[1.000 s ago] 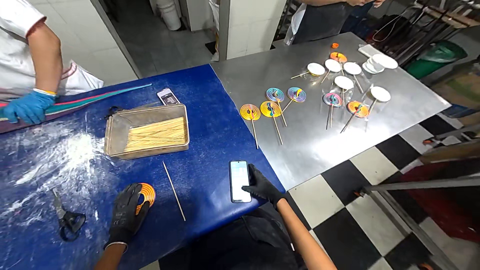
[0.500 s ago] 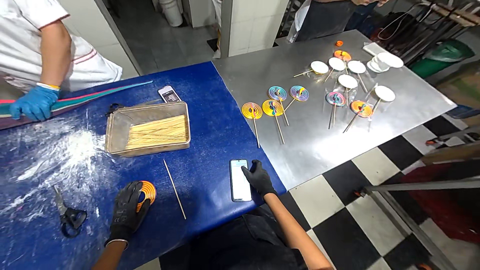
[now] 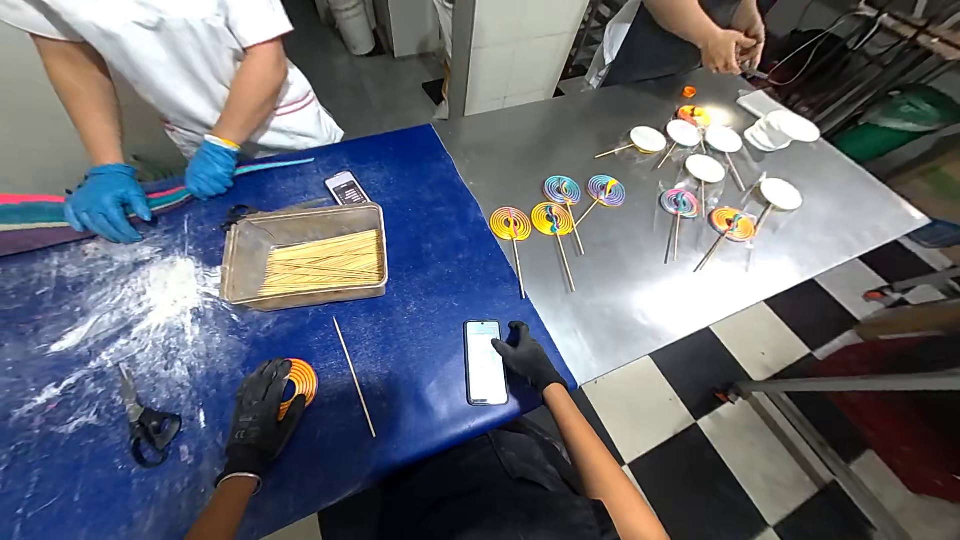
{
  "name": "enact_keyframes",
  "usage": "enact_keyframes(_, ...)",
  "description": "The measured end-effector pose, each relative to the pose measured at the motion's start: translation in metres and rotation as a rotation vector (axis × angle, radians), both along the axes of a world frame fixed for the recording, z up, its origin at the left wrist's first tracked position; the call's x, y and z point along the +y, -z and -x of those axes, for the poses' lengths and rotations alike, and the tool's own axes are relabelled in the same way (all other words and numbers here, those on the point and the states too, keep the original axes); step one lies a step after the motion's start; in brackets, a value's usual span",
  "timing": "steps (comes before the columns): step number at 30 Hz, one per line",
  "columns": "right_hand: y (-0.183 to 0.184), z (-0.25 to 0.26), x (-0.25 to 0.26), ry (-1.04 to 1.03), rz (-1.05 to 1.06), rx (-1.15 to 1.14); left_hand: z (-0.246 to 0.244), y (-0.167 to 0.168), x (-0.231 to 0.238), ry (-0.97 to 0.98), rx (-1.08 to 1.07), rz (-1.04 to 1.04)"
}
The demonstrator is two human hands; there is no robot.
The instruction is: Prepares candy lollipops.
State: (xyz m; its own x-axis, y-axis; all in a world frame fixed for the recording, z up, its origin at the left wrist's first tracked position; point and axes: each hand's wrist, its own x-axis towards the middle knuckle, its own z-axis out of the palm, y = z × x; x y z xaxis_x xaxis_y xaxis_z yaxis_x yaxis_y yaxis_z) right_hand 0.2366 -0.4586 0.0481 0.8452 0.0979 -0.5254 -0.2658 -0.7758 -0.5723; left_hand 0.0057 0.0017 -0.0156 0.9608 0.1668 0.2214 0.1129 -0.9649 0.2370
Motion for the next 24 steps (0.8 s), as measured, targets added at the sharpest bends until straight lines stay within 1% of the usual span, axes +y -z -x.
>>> enact_keyframes(2,0.004,0.001,-0.001,0.027,-0.007,-0.022,-0.001,-0.002,-0.002,0.0,-0.004,-0.003)
enact_keyframes(6,0.012,0.004,0.006,0.03,0.091,-0.097,-0.001,-0.004,-0.002,-0.006,0.011,-0.005)
enact_keyframes(8,0.011,0.005,0.007,0.017,0.102,-0.086,0.0,-0.001,-0.001,-0.008,0.02,-0.006)
enact_keyframes(14,0.009,0.004,0.005,0.02,0.082,-0.054,0.002,0.005,0.003,-0.014,0.023,-0.016)
enact_keyframes(18,0.003,0.003,0.005,0.064,0.016,-0.055,0.002,0.002,0.003,-0.013,0.03,-0.006)
enact_keyframes(22,0.003,0.004,0.017,0.037,0.115,-0.115,0.001,0.0,0.0,0.003,-0.004,0.001)
enact_keyframes(24,0.0,0.005,0.023,0.008,0.17,-0.108,0.001,-0.001,0.0,0.001,-0.003,-0.002)
